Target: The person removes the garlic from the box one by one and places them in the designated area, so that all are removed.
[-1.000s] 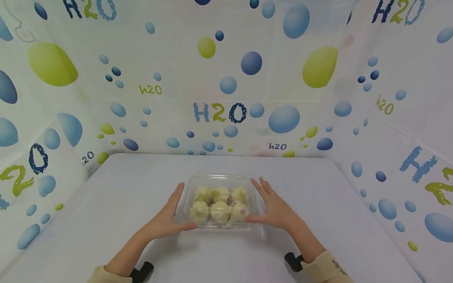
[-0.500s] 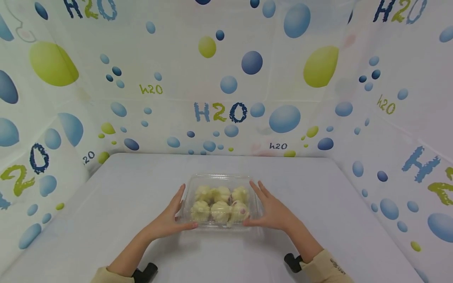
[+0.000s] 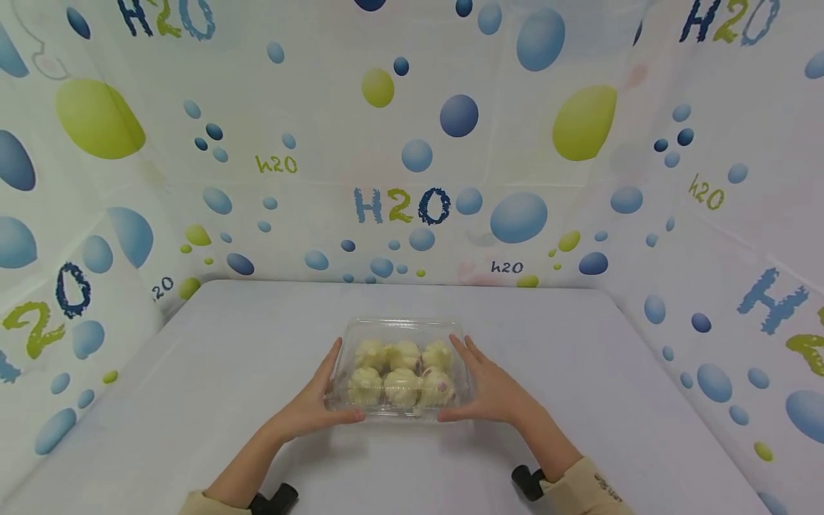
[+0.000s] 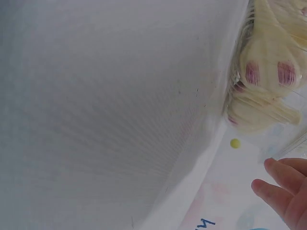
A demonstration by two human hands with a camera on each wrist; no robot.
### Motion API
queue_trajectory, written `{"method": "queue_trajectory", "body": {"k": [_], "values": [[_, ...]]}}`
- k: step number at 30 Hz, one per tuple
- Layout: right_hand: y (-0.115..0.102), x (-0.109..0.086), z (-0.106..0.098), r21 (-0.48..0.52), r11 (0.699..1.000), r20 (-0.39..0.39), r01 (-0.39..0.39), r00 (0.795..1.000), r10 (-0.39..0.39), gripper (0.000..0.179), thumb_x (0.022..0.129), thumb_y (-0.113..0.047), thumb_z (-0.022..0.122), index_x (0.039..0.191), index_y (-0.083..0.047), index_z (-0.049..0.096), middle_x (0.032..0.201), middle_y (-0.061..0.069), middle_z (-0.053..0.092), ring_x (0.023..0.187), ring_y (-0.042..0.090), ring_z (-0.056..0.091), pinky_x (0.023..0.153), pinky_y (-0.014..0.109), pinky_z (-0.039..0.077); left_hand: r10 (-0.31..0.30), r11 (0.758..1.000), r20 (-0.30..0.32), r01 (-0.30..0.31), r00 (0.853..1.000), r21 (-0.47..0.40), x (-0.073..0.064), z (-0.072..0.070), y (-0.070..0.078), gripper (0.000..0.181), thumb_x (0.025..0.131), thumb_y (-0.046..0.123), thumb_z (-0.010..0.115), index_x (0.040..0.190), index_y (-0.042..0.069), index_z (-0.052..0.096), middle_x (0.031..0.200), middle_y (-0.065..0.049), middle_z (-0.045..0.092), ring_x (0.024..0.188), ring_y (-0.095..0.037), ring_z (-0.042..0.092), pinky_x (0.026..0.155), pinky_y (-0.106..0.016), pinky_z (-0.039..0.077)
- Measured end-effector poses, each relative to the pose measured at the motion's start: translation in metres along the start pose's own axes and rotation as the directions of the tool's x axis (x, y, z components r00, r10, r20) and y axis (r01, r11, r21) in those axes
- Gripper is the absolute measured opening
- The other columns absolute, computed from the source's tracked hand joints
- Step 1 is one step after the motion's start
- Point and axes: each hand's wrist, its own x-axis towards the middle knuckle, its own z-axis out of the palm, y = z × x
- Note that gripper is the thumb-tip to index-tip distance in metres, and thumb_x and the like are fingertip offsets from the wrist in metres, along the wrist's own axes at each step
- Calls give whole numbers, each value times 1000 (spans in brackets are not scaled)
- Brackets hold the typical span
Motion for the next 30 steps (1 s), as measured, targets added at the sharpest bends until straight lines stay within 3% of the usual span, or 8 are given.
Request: {"method": "queue_trajectory", "body": {"k": [11, 30], "values": [[0, 1, 2, -15, 1000, -16, 5, 1000, -6, 121, 54, -65, 75, 148, -20, 13, 148, 19, 18, 130, 39, 28, 96, 58, 31, 7, 997, -23, -9, 1000, -72, 0, 3, -4, 125, 64, 27, 84, 147, 18, -9, 152, -7, -8, 137, -34, 0, 100, -62, 16], [-3, 12, 6, -22, 999, -30, 36, 999, -37, 107, 62, -57, 76, 145, -13, 25, 143, 21, 31, 125, 39, 36, 95, 55, 35, 3, 998, -78, -7, 997, -55, 0, 2, -9, 119, 68, 24, 81, 147, 10, -7, 152, -13, -7, 137, -34, -4, 102, -60, 16]]}}
